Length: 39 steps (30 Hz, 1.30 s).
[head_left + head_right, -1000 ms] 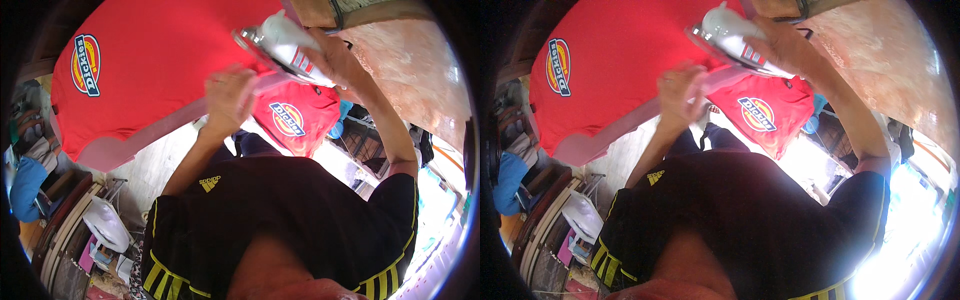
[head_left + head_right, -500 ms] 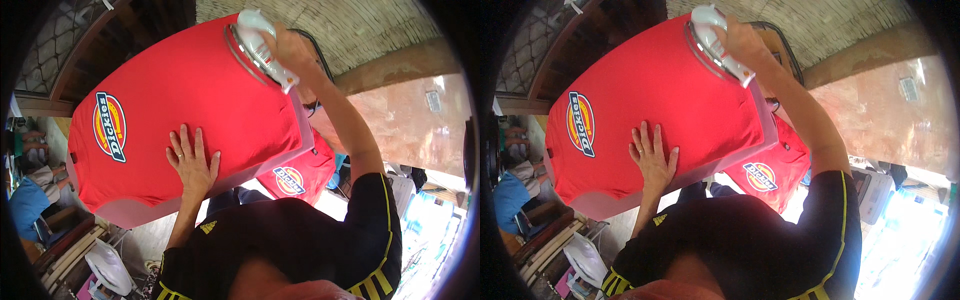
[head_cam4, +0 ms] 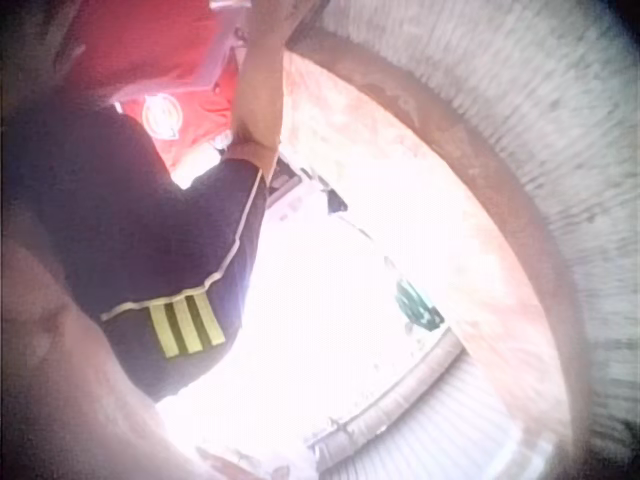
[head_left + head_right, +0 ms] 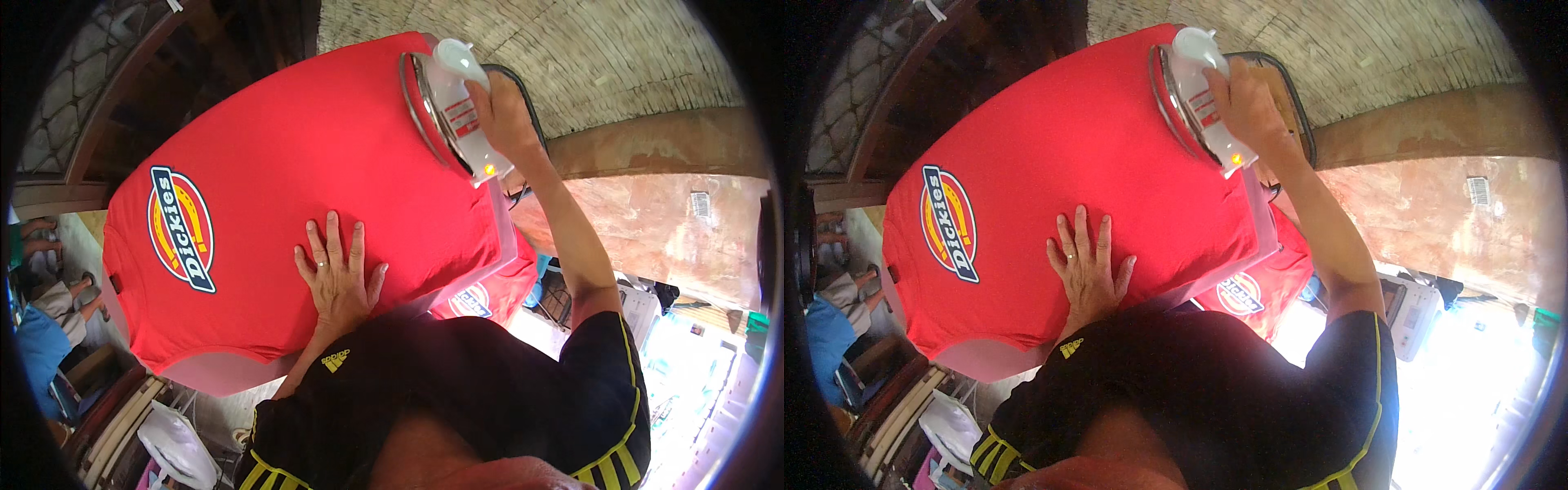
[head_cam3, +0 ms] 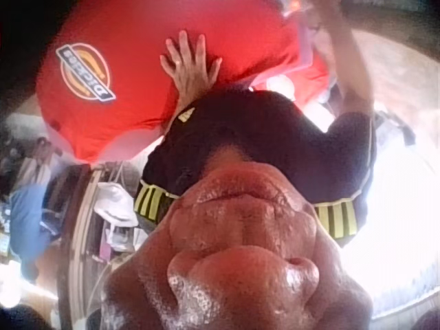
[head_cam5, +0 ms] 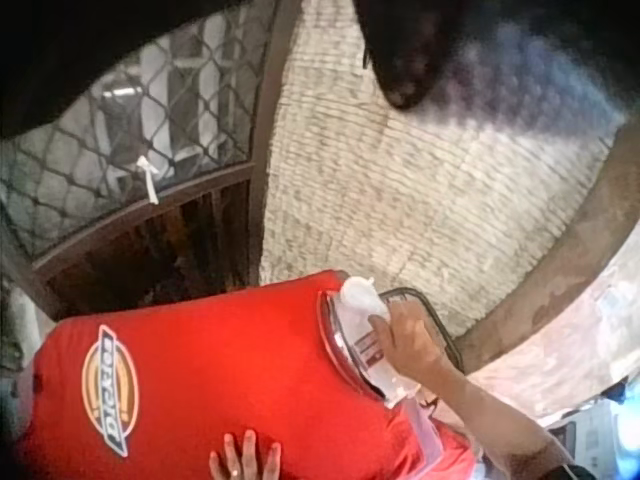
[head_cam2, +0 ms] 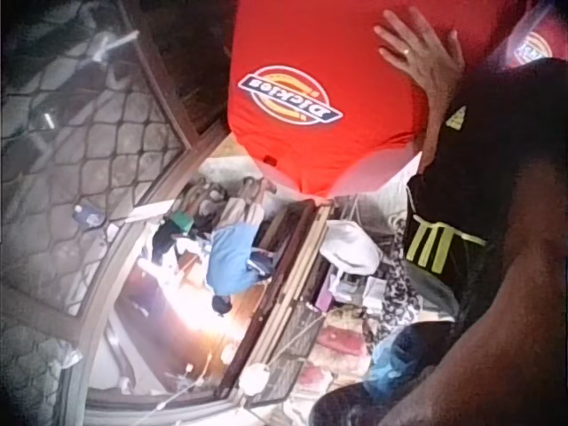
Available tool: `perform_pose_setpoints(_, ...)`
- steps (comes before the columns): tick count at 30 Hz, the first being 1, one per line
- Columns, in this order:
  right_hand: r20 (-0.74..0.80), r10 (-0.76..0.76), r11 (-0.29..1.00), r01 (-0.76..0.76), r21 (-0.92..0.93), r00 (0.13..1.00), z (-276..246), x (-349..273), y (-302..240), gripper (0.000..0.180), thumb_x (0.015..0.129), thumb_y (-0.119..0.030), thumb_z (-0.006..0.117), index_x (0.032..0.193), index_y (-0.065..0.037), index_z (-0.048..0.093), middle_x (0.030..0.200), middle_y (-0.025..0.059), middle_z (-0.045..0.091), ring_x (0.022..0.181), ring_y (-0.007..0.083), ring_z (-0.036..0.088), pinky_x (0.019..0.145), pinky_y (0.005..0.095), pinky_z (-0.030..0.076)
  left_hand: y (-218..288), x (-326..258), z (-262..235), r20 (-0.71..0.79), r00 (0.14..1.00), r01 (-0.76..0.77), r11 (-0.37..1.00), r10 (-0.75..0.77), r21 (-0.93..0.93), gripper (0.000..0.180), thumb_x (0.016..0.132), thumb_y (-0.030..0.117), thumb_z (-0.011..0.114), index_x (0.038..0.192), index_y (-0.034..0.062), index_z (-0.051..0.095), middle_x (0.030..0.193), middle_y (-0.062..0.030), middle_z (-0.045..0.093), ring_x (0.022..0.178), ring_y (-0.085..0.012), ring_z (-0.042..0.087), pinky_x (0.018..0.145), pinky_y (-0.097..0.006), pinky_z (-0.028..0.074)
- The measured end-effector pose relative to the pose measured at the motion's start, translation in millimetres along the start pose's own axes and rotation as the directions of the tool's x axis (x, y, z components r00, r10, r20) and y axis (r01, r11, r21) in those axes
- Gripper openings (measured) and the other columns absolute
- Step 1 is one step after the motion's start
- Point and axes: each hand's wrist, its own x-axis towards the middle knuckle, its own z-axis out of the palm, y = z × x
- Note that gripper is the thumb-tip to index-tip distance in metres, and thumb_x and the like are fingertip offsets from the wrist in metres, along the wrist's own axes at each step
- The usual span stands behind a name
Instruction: The person irons a red Dickies t-shirt on a pink ironing board. They use a white electric iron to smooth the fabric, repeatedly adjusting the shirt's position and flipping it over to iron different sections. The person also briefly handles a purple garment before returning to the red shirt.
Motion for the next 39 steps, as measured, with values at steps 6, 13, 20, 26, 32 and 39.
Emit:
perform_pose_setpoints(6, -0.023, -0.033, 0.997, 0.035, 0.072, 0.999, 20, 75, 22, 0.043, 0.1, -0.041, 0.048, 0.103, 0.002, 0.054, 0.07, 0.0208, 0.057, 0.06, 0.0359, 0.059, 0.055, 0.0447, 0.046, -3, 3, 1, 0.011, 1.0, 0.0, 0.999, 0.0, -0.035, 0.082, 0.085, 0.05, 0.065, 0.152, 0.0177, 0.032, 0.16, -0.0201, 0.018, 0.146, -0.0486, 0.014, 0.107, -0.072, 0.016)
perform_pose_setpoints(13, 0.215, -0.271, 0.96, 0.278, -0.004, 0.938, 20, 7, -99, 0.024, 0.097, -0.019, 0.053, 0.117, -0.007, 0.061, 0.089, 0.0248, 0.057, 0.078, 0.0414, 0.064, 0.062, 0.0499, 0.052, 0, 3, -2, 0.03, 0.999, 0.038, 0.996, -0.035, -0.085, 0.08, 0.084, 0.048, 0.066, 0.151, 0.0176, 0.035, 0.16, -0.0194, 0.018, 0.146, -0.0481, 0.013, 0.107, -0.072, 0.016)
perform_pose_setpoints(20, 0.075, -0.473, 0.85, 0.432, 0.3, 0.878, 89, 58, -164, 0.038, 0.098, -0.035, 0.056, 0.11, 0.002, 0.056, 0.08, 0.0278, 0.064, 0.071, 0.0439, 0.065, 0.064, 0.0508, 0.05, 1, 0, -3, 0.004, 0.999, 0.04, 0.998, -0.04, -0.055, 0.078, 0.085, 0.049, 0.065, 0.15, 0.0181, 0.037, 0.16, -0.0191, 0.02, 0.146, -0.0476, 0.015, 0.108, -0.071, 0.016)
perform_pose_setpoints(26, -0.006, -0.447, 0.885, 0.443, 0.144, 0.895, 111, 121, -141, 0.045, 0.097, -0.038, 0.054, 0.107, 0.006, 0.055, 0.09, 0.0343, 0.065, 0.088, 0.0498, 0.064, 0.077, 0.056, 0.051, 0, 0, 1, -0.145, 0.989, 0.008, 0.999, -0.013, -0.033, 0.074, 0.085, 0.05, 0.064, 0.146, 0.0128, 0.044, 0.158, -0.0167, 0.026, 0.146, -0.0425, 0.021, 0.112, -0.064, 0.017)
perform_pose_setpoints(32, 0.195, -0.289, 0.957, 0.28, 0.073, 0.937, 42, 2, -97, 0.046, 0.098, -0.039, 0.053, 0.109, 0.005, 0.056, 0.098, 0.0364, 0.063, 0.095, 0.0495, 0.063, 0.082, 0.0565, 0.048, 0, -7, 16, -0.279, 0.957, 0.099, 0.993, -0.077, 0.066, 0.079, 0.088, 0.056, 0.061, 0.147, 0.0084, 0.04, 0.157, -0.0176, 0.029, 0.145, -0.0409, 0.023, 0.112, -0.062, 0.019)
perform_pose_setpoints(39, -0.072, -0.542, 0.838, 0.531, -0.128, 0.837, -21, -81, 17, 0.043, 0.098, -0.037, 0.05, 0.107, 0.004, 0.06, 0.102, 0.0361, 0.062, 0.1, 0.049, 0.061, 0.087, 0.054, 0.048, 4, -35, 26, -0.33, 0.94, 0.161, 0.967, -0.089, 0.198, 0.077, 0.091, 0.065, 0.049, 0.148, 0.013, 0.041, 0.156, -0.0204, 0.029, 0.143, -0.0463, 0.025, 0.109, -0.068, 0.023)
